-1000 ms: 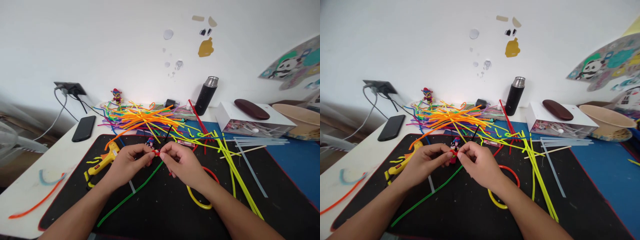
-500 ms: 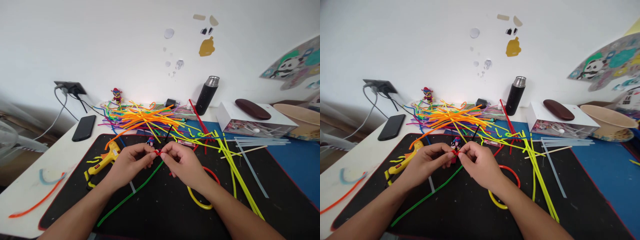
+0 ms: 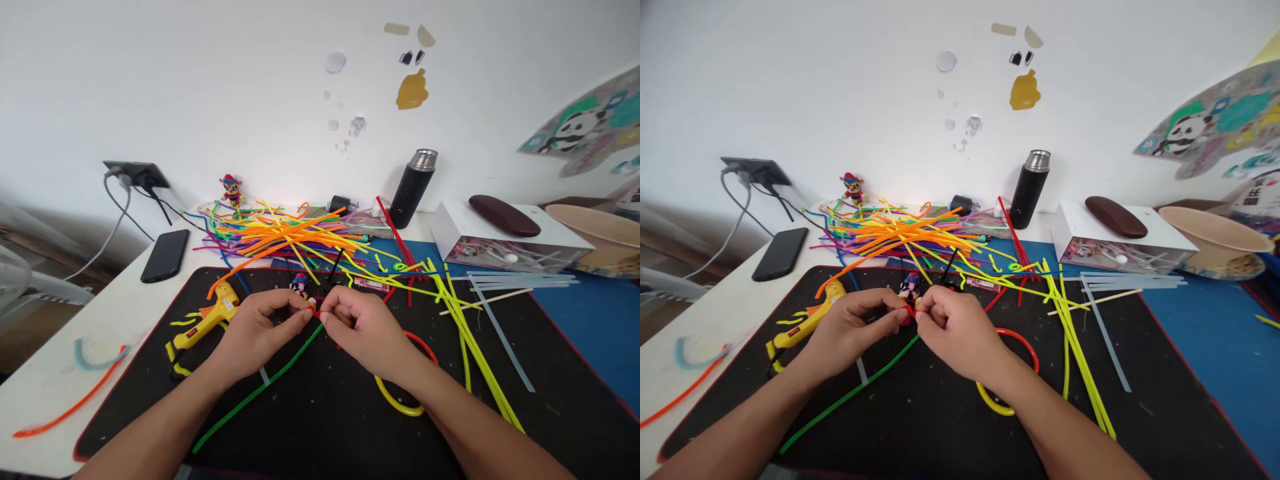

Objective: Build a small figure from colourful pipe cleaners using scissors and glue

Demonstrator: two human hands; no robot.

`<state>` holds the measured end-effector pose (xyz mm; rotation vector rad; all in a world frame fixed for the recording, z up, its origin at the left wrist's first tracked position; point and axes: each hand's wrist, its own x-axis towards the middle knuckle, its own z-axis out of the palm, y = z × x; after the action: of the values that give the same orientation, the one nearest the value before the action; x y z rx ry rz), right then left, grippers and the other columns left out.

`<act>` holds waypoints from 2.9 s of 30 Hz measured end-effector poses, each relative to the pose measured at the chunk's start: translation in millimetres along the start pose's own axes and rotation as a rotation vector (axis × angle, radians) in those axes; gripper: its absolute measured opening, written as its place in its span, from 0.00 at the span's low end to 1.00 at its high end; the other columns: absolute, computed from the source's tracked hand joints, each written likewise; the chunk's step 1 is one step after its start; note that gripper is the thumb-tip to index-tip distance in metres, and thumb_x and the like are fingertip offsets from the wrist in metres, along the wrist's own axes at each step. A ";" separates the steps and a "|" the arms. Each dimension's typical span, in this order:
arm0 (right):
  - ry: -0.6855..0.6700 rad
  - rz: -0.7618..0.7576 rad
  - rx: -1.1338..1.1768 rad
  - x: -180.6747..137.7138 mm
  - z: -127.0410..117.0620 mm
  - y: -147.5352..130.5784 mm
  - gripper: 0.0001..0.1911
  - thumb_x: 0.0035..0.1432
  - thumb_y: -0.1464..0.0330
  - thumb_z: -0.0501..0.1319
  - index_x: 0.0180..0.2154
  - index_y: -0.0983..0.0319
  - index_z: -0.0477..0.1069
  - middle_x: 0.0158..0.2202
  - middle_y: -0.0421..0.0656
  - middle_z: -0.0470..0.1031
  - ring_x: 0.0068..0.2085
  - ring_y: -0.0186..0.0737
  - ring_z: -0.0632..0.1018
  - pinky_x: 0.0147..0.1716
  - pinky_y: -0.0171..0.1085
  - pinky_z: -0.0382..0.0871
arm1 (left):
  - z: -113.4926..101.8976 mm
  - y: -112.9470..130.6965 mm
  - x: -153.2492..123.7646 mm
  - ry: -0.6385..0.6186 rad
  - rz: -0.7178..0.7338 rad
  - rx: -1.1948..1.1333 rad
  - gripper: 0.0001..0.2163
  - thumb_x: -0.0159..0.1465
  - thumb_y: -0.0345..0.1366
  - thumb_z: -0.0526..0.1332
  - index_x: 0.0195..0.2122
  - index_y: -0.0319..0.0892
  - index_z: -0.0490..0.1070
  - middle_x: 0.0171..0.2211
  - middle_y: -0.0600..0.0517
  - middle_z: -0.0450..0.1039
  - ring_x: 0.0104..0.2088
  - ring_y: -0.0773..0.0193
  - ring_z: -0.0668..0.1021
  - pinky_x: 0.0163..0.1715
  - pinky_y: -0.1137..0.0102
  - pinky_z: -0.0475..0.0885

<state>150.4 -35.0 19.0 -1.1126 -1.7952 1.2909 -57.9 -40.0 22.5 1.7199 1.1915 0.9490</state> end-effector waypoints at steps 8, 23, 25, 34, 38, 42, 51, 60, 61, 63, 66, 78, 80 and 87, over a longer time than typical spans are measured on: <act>-0.017 -0.048 -0.262 1.7 0.8 4.7 0.06 0.62 0.71 0.61 0.31 0.59 0.70 0.17 0.29 0.58 0.20 0.29 0.60 0.22 0.33 0.50 | -2.0 -1.2 2.4 -0.064 0.086 0.147 0.09 0.68 0.36 0.63 0.32 0.40 0.80 0.30 0.52 0.81 0.30 0.65 0.78 0.35 0.73 0.71; -0.030 0.089 0.162 3.1 5.7 14.0 0.05 0.69 0.63 0.61 0.42 0.58 0.69 0.22 0.31 0.70 0.19 0.30 0.70 0.20 0.30 0.64 | -1.9 -5.3 2.3 -0.009 -0.111 -0.139 0.13 0.66 0.45 0.67 0.32 0.40 0.76 0.25 0.54 0.73 0.25 0.68 0.73 0.28 0.73 0.69; -0.023 0.087 0.173 2.4 5.6 13.8 0.04 0.69 0.64 0.61 0.41 0.58 0.69 0.21 0.31 0.70 0.19 0.30 0.70 0.20 0.29 0.63 | -1.4 -5.7 1.3 -0.021 -0.109 -0.135 0.13 0.67 0.45 0.66 0.31 0.40 0.76 0.25 0.54 0.73 0.25 0.68 0.72 0.28 0.73 0.69; 0.018 0.082 0.211 2.9 4.3 11.5 0.06 0.69 0.63 0.61 0.41 0.59 0.70 0.21 0.32 0.70 0.18 0.29 0.70 0.19 0.29 0.63 | 0.1 -5.3 0.1 -0.039 -0.083 -0.082 0.12 0.67 0.43 0.66 0.31 0.40 0.76 0.26 0.54 0.73 0.27 0.67 0.73 0.29 0.73 0.68; 0.020 0.067 0.219 2.6 4.8 11.8 0.08 0.69 0.62 0.62 0.41 0.59 0.70 0.22 0.32 0.70 0.18 0.29 0.70 0.19 0.29 0.63 | -0.2 -3.7 0.2 -0.024 -0.066 -0.078 0.12 0.67 0.42 0.66 0.30 0.40 0.76 0.26 0.54 0.73 0.26 0.67 0.72 0.29 0.73 0.68; 0.023 0.062 0.180 1.8 5.0 12.0 0.07 0.69 0.63 0.61 0.40 0.59 0.70 0.21 0.31 0.68 0.18 0.29 0.70 0.18 0.29 0.62 | 0.7 -1.6 0.5 -0.031 -0.060 -0.084 0.11 0.66 0.41 0.66 0.30 0.40 0.76 0.25 0.54 0.72 0.26 0.68 0.72 0.28 0.73 0.68; 0.056 0.032 0.059 0.7 4.2 7.6 0.04 0.66 0.67 0.61 0.37 0.58 0.69 0.20 0.29 0.62 0.17 0.28 0.66 0.19 0.30 0.58 | 2.0 0.6 1.6 -0.044 -0.080 -0.134 0.11 0.67 0.42 0.66 0.32 0.40 0.77 0.25 0.54 0.72 0.25 0.68 0.72 0.27 0.74 0.68; 0.057 0.033 0.053 0.1 4.5 5.2 0.04 0.65 0.66 0.61 0.36 0.58 0.69 0.19 0.30 0.62 0.18 0.30 0.65 0.21 0.31 0.57 | 1.8 -1.3 2.1 -0.049 -0.145 -0.178 0.12 0.65 0.44 0.68 0.34 0.39 0.77 0.27 0.53 0.73 0.26 0.68 0.73 0.28 0.73 0.69; 0.058 0.037 0.054 0.1 4.8 5.0 0.04 0.65 0.66 0.61 0.36 0.58 0.69 0.19 0.30 0.62 0.18 0.30 0.65 0.21 0.31 0.57 | 2.0 -1.2 2.3 -0.048 -0.149 -0.177 0.12 0.65 0.44 0.68 0.34 0.39 0.77 0.27 0.54 0.73 0.26 0.68 0.73 0.28 0.73 0.69; 0.057 0.043 0.059 0.3 5.3 4.6 0.04 0.64 0.66 0.61 0.36 0.58 0.69 0.19 0.30 0.62 0.18 0.30 0.65 0.21 0.31 0.57 | 2.7 -0.2 2.4 -0.042 -0.149 -0.168 0.13 0.65 0.45 0.68 0.33 0.40 0.76 0.26 0.54 0.73 0.26 0.68 0.72 0.27 0.73 0.69; 0.056 0.047 0.060 0.7 5.4 4.8 0.04 0.64 0.66 0.62 0.36 0.58 0.69 0.19 0.29 0.61 0.18 0.30 0.65 0.20 0.31 0.57 | 3.0 1.4 2.0 -0.027 -0.132 -0.148 0.13 0.65 0.46 0.68 0.33 0.40 0.77 0.26 0.54 0.73 0.25 0.68 0.72 0.27 0.73 0.69; 0.090 0.079 0.193 2.6 4.9 9.1 0.08 0.66 0.62 0.62 0.37 0.59 0.68 0.19 0.29 0.64 0.15 0.28 0.66 0.15 0.28 0.57 | -5.0 -6.5 5.2 0.074 -0.136 -0.245 0.17 0.65 0.51 0.69 0.37 0.40 0.78 0.25 0.53 0.75 0.25 0.66 0.76 0.28 0.72 0.72; 0.082 0.075 0.202 2.5 5.4 9.9 0.09 0.67 0.61 0.62 0.37 0.59 0.68 0.20 0.29 0.64 0.15 0.28 0.66 0.15 0.28 0.57 | -4.7 -6.4 4.8 0.026 -0.130 -0.245 0.16 0.65 0.49 0.68 0.38 0.39 0.78 0.26 0.52 0.76 0.26 0.66 0.75 0.30 0.72 0.72; 0.054 0.082 0.185 2.9 5.9 12.8 0.09 0.67 0.60 0.62 0.38 0.59 0.69 0.20 0.29 0.65 0.15 0.29 0.67 0.16 0.29 0.57 | -2.3 -3.3 4.1 -0.042 -0.127 -0.230 0.14 0.64 0.47 0.69 0.36 0.39 0.79 0.29 0.51 0.76 0.29 0.66 0.74 0.32 0.70 0.71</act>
<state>147.3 -32.8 5.1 -1.1165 -1.5700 1.4299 -60.0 -34.9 20.9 1.4588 1.1045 0.9301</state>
